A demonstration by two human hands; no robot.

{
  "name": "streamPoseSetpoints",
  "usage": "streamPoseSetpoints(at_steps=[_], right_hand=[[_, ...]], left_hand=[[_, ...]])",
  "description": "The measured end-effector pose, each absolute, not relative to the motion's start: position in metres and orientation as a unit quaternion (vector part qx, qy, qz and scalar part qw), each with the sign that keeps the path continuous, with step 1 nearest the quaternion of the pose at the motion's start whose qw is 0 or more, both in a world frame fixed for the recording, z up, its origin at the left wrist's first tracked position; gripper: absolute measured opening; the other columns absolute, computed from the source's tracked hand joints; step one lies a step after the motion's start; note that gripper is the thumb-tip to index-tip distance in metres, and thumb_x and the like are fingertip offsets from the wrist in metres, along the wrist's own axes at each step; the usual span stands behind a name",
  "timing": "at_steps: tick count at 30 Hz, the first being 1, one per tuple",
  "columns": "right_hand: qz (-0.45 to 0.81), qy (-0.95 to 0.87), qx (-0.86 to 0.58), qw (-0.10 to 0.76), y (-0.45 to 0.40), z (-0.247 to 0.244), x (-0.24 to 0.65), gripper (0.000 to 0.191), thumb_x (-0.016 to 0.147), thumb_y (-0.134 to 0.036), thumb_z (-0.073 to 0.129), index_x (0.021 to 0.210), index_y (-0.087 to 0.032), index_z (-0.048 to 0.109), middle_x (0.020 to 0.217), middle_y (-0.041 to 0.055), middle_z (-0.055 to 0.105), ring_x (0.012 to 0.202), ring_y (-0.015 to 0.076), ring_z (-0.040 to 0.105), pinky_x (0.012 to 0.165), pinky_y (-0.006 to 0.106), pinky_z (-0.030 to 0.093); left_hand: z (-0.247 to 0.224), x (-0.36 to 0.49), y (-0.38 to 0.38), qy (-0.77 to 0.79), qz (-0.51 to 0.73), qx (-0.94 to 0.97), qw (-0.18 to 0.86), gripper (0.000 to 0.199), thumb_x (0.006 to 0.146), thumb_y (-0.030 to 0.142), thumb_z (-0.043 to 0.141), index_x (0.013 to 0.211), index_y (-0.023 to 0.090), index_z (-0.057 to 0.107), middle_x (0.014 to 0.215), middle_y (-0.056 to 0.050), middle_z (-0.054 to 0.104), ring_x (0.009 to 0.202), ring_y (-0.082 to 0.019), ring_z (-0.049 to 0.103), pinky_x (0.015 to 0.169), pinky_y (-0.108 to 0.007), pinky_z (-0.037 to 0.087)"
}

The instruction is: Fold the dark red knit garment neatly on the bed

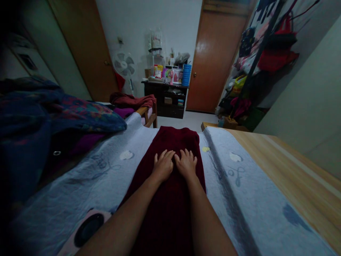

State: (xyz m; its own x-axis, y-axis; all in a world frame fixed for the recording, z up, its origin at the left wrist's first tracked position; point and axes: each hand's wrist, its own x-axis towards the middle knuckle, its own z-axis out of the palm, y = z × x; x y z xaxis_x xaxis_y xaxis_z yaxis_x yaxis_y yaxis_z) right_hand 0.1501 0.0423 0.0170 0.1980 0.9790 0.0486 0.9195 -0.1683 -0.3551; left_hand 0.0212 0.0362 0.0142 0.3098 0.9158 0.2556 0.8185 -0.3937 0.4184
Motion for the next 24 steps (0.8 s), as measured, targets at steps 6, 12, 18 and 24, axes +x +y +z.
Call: streamPoseSetpoints(at_steps=[6, 12, 18, 24], right_hand=[[0.077, -0.633, -0.756, 0.148, 0.066, 0.02, 0.158, 0.058, 0.093, -0.051, 0.029, 0.142, -0.021, 0.036, 0.154, 0.0073, 0.024, 0.142, 0.0273, 0.014, 0.11, 0.055, 0.013], [-0.023, -0.642, -0.75, 0.155, 0.104, 0.023, 0.18, 0.063, 0.092, -0.052, 0.036, 0.146, -0.021, 0.028, 0.157, 0.007, 0.01, 0.143, 0.0302, 0.004, 0.112, 0.049, 0.011], [-0.006, -0.659, -0.74, 0.136, 0.13, 0.011, 0.188, 0.066, 0.093, -0.05, 0.035, 0.147, -0.015, 0.024, 0.156, 0.0114, 0.016, 0.142, 0.0277, 0.013, 0.11, 0.042, 0.02], [0.016, -0.681, -0.724, 0.112, 0.134, 0.012, 0.186, 0.062, 0.092, -0.05, 0.035, 0.143, -0.013, 0.034, 0.152, 0.0147, 0.027, 0.136, 0.0278, 0.03, 0.106, 0.041, 0.028]], left_hand=[[0.014, 0.02, 0.037, 0.54, 0.231, 0.802, 0.108, 0.055, 0.083, 0.016, 0.039, 0.136, 0.027, 0.043, 0.143, -0.001, 0.046, 0.136, -0.023, 0.03, 0.112, -0.059, 0.013], [0.016, 0.02, 0.036, 0.541, 0.224, 0.804, 0.105, 0.054, 0.084, 0.016, 0.038, 0.136, 0.028, 0.045, 0.143, -0.002, 0.046, 0.137, -0.024, 0.03, 0.112, -0.058, 0.013], [0.015, 0.021, 0.038, 0.544, 0.212, 0.806, 0.098, 0.055, 0.083, 0.016, 0.039, 0.136, 0.028, 0.045, 0.143, -0.003, 0.046, 0.136, -0.024, 0.03, 0.112, -0.059, 0.014], [0.012, 0.022, 0.039, 0.544, 0.218, 0.805, 0.093, 0.054, 0.082, 0.016, 0.038, 0.135, 0.027, 0.046, 0.143, -0.002, 0.046, 0.136, -0.024, 0.031, 0.112, -0.059, 0.013]])
